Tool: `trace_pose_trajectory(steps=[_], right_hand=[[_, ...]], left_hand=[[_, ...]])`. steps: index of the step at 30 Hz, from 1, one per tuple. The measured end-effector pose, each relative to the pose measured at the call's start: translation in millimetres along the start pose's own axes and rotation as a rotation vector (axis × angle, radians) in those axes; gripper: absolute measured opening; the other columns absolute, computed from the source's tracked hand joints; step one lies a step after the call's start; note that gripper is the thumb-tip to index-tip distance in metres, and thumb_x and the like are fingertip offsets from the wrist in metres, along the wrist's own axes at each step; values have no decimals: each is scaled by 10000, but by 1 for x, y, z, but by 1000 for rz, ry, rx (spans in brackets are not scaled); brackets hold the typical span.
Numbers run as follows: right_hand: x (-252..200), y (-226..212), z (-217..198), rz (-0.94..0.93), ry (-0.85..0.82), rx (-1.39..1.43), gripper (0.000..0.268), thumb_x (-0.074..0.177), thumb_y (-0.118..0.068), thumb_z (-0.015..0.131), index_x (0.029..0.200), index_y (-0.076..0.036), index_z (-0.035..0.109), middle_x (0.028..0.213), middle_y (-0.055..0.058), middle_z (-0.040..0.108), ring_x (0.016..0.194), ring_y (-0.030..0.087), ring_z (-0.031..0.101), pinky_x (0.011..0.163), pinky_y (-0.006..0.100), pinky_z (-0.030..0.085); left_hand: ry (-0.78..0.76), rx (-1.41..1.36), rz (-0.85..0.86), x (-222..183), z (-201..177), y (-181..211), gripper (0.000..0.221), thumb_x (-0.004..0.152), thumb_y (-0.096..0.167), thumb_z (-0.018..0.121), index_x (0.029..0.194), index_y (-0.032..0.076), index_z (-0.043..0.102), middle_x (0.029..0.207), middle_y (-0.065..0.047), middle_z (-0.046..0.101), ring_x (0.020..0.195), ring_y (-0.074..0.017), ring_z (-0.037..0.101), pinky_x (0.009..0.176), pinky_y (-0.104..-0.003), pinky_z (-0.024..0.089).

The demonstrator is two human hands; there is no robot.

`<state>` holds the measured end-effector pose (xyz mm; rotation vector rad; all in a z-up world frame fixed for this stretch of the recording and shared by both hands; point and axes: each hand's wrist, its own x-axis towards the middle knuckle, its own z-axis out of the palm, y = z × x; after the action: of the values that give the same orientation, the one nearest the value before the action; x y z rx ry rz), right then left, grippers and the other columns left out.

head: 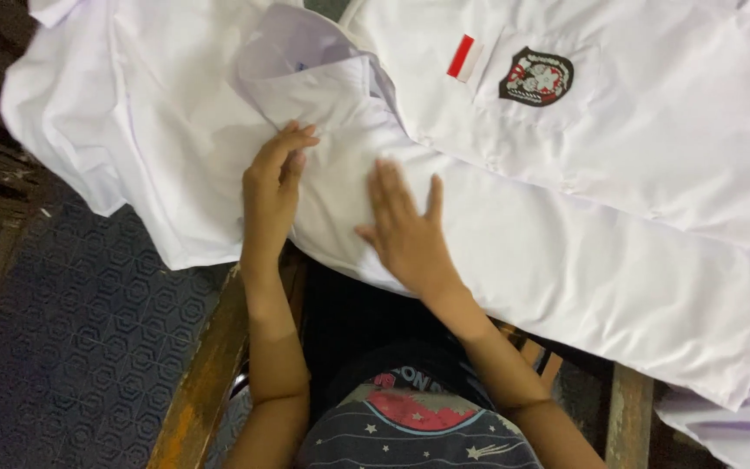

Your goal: Folding white shirts and trimming loose threads with snips in a factory setting.

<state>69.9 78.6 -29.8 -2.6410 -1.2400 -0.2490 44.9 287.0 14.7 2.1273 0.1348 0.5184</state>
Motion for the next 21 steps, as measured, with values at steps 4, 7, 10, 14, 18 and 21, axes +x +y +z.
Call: trace_pose_trajectory(steps=[4, 7, 10, 14, 18, 21], right_hand=[[-11, -26, -25, -315, -142, 8, 884, 866, -573, 603, 1572, -98, 361, 1688, 113, 263, 1573, 351, 177, 1142, 793, 163], [-3, -22, -49, -335, -519, 535, 425, 969, -531, 556, 1147, -203, 758, 1202, 8, 749, 1429, 227, 465, 1214, 641, -146], [20, -12, -7, -351, -87, 479, 363, 939, -291, 661, 1228, -79, 719, 1172, 153, 735, 1250, 372, 612, 1160, 655, 308], [65, -30, 33, -46, 72, 93, 595, 1071, -471, 454, 1532, -96, 430, 1585, 128, 394, 1487, 296, 354, 1176, 542, 321], [52, -57, 18, -180, -32, -186, 888, 993, -719, 343, 1603, -75, 311, 1680, 158, 240, 1568, 359, 164, 1194, 679, 221], [18, -52, 25, -437, -126, -11, 839, 889, -618, 613, 1529, -107, 432, 1609, 135, 400, 1528, 344, 292, 1221, 619, 265]], left_hand=[[-1, -5, -20, 2, -4, 9, 191, 1092, 72, 491, 1169, 97, 664, 1318, -112, 674, 1367, -341, 522, 1150, -492, 400], [-27, 31, -102, 4, -6, 13, 313, 1106, 21, 373, 1203, 82, 664, 1330, -115, 671, 1375, -335, 520, 1184, -506, 354], [-61, -100, -190, 2, -10, 11, 393, 1114, 84, 283, 1342, 89, 604, 1419, -183, 590, 1423, -370, 450, 1207, -518, 306], [-60, -249, -260, 3, -12, 21, 463, 1091, 263, 294, 1459, 72, 500, 1454, -194, 551, 1436, -357, 426, 1201, -519, 286], [-62, -234, -270, 3, -11, 22, 517, 1096, 364, 317, 1506, 86, 463, 1486, -160, 552, 1451, -348, 409, 1207, -501, 271], [-78, -159, -269, 3, -10, 24, 529, 1103, 451, 341, 1474, 110, 500, 1481, -127, 536, 1430, -303, 434, 1202, -471, 304]])
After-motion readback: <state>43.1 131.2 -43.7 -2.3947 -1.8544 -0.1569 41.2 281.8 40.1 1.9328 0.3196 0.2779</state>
